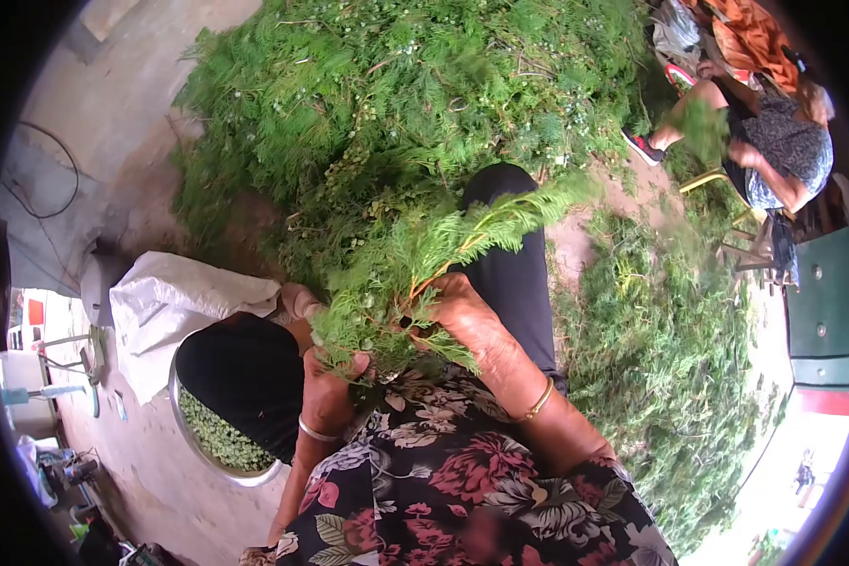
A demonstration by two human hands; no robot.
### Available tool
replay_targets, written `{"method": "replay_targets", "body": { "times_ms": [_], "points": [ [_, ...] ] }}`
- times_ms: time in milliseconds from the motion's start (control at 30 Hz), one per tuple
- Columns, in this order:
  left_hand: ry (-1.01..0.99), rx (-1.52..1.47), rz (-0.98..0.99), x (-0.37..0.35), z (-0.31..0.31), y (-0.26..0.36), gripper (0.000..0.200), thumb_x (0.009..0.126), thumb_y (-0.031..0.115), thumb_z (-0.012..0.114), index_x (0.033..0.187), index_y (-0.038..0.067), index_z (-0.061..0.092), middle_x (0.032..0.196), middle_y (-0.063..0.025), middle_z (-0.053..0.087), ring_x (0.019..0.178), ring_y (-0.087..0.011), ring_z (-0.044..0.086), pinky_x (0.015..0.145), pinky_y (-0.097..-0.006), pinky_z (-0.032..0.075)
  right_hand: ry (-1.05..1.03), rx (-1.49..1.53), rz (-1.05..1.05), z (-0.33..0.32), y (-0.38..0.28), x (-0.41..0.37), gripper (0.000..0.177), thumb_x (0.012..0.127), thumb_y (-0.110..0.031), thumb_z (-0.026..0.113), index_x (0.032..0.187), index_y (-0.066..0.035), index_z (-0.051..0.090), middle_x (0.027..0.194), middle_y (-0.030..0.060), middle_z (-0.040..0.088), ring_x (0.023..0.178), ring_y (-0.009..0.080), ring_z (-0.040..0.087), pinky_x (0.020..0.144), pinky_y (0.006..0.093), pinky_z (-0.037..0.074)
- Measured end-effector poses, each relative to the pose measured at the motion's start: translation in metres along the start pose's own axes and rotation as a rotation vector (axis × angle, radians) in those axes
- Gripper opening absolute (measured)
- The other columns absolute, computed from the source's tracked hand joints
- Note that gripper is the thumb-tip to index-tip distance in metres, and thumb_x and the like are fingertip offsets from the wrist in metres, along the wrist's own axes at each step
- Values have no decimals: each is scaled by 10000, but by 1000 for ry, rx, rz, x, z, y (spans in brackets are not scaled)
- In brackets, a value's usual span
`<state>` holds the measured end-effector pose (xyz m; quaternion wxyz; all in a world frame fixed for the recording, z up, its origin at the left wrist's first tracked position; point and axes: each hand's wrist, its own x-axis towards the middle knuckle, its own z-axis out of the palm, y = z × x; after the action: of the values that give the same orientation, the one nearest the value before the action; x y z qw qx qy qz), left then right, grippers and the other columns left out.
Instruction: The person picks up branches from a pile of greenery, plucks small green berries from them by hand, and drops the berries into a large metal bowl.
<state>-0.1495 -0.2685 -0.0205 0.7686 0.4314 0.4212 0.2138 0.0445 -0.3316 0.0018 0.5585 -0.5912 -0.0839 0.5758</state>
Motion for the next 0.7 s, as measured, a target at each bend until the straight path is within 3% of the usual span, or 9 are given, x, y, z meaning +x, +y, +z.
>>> {"method": "replay_targets", "body": {
  "times_ms": [167,267,367,433,500,533,567,633,700],
  "points": [
    [-62,56,84,6,-8,-10,61,815,69,635,796,16,612,707,-25,606,578,-98,536,533,-239,424,-119,114,-70,-2,5,1,283,780,-65,678,1005,-2,519,829,108,609,725,214,632,523,314,508],
    [-20,41,84,3,1,-4,76,827,78,628,789,13,625,714,-12,603,601,-83,528,548,-236,414,-10,237,-97,5,8,-6,266,787,-78,664,1000,24,542,878,127,624,751,217,633,551,330,517],
    [-37,-5,119,3,1,-5,108,829,74,633,875,-20,661,785,-19,646,700,-70,553,601,-234,433,-18,342,-132,12,5,-11,172,751,74,572,910,43,632,728,104,643,612,128,610,509,231,466],
    [-23,13,124,1,-1,-5,111,834,73,624,880,-22,658,788,-19,646,695,-70,553,598,-234,435,-97,291,-164,5,16,-1,179,783,81,570,949,46,629,708,73,628,613,97,582,493,217,430],
    [-14,29,130,0,-1,-5,114,839,72,615,885,-25,656,791,-19,646,691,-70,553,595,-234,436,25,-17,-323,5,20,2,118,828,34,586,938,43,628,688,33,603,585,76,542,480,218,412],
    [6,97,167,0,0,-3,116,841,72,611,886,-26,654,782,-17,642,685,-69,552,589,-235,436,125,-135,-509,9,27,6,84,861,-32,598,893,41,625,660,1,574,553,58,497,462,212,389],
    [25,165,204,-1,2,-1,118,844,73,607,886,-28,653,774,-16,639,679,-68,551,584,-236,435,124,-136,-509,8,23,6,84,861,-32,598,893,41,625,660,1,574,553,58,497,462,212,389],
    [20,21,153,-4,6,4,86,832,76,629,853,-6,641,749,-5,619,659,-72,538,583,-239,428,393,-265,-464,3,6,4,122,881,-81,592,843,32,620,645,1,564,529,52,480,444,204,375],
    [22,-124,102,-4,5,6,69,820,80,651,819,15,629,725,6,599,639,-77,524,582,-241,421,329,148,-311,-11,-7,5,100,864,-33,547,828,24,621,669,42,578,520,69,487,433,196,376]
  ]
}}
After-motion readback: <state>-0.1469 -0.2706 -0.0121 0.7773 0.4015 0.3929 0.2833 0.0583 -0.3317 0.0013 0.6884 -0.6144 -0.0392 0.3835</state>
